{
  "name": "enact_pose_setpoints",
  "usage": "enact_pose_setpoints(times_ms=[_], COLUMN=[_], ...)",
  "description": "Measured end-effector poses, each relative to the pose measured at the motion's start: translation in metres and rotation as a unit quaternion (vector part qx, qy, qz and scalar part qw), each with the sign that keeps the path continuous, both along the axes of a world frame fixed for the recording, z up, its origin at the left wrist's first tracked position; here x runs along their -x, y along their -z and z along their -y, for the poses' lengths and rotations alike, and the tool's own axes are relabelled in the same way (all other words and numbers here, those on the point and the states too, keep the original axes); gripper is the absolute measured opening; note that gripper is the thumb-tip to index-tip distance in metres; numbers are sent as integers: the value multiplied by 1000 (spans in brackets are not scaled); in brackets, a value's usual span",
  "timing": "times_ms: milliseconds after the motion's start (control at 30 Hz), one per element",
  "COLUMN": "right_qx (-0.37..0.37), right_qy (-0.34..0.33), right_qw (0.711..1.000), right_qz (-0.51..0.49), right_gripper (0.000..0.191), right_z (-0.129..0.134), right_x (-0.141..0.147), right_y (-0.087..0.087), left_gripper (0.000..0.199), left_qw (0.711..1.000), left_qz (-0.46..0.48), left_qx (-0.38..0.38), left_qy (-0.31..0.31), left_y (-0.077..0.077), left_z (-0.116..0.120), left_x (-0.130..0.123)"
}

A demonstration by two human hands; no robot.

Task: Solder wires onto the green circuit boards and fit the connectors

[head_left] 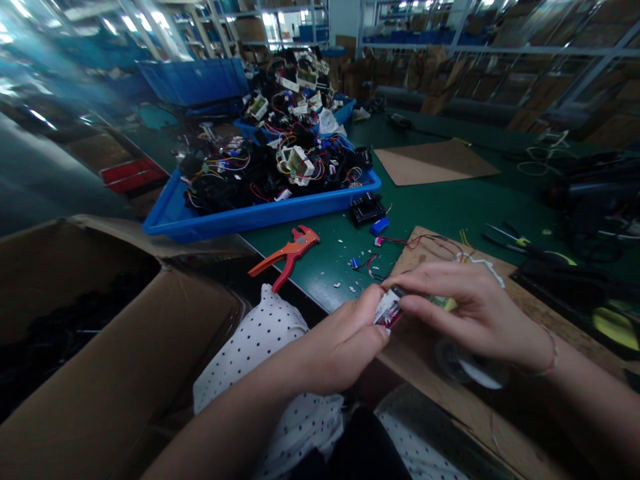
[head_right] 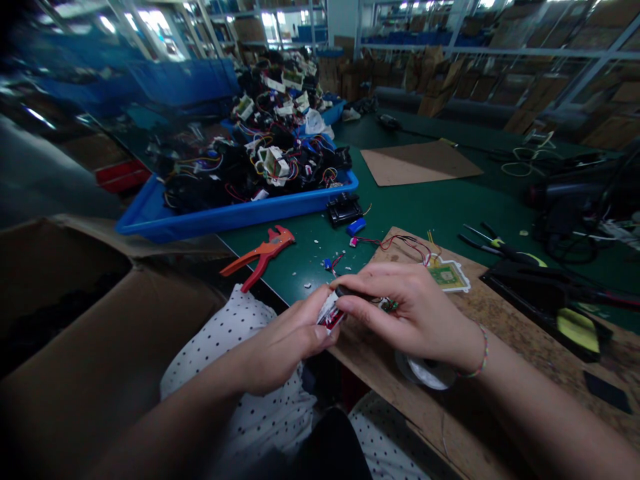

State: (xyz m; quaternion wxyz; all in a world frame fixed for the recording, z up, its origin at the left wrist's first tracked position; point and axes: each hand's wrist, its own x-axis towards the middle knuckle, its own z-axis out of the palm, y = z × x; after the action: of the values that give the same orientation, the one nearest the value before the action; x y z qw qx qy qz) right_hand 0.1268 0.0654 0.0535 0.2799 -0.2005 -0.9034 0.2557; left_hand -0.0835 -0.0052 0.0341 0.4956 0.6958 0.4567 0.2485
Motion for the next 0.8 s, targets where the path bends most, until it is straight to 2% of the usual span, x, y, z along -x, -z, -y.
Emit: enact_pose_setpoints(times_ms=[333, 567, 800], right_qx=[0, 0, -9], right_qy=[-1, 0, 4], right_qw=[1000, 1000, 1000], right_qz=[6, 2, 4], right_gripper=[29, 29, 28], right_z=[1, 1, 1], right_x=[-1, -1, -2], right_y=[0, -1, -1], left_gripper=[26, 21, 25], left_qw=[996, 996, 997], left_qz=[83, 79, 72], left_qx=[26, 46, 18], left_qy=[6, 15, 7], left_y=[7, 4, 6], left_z=[2, 1, 2], left_x=[-2, -1, -2])
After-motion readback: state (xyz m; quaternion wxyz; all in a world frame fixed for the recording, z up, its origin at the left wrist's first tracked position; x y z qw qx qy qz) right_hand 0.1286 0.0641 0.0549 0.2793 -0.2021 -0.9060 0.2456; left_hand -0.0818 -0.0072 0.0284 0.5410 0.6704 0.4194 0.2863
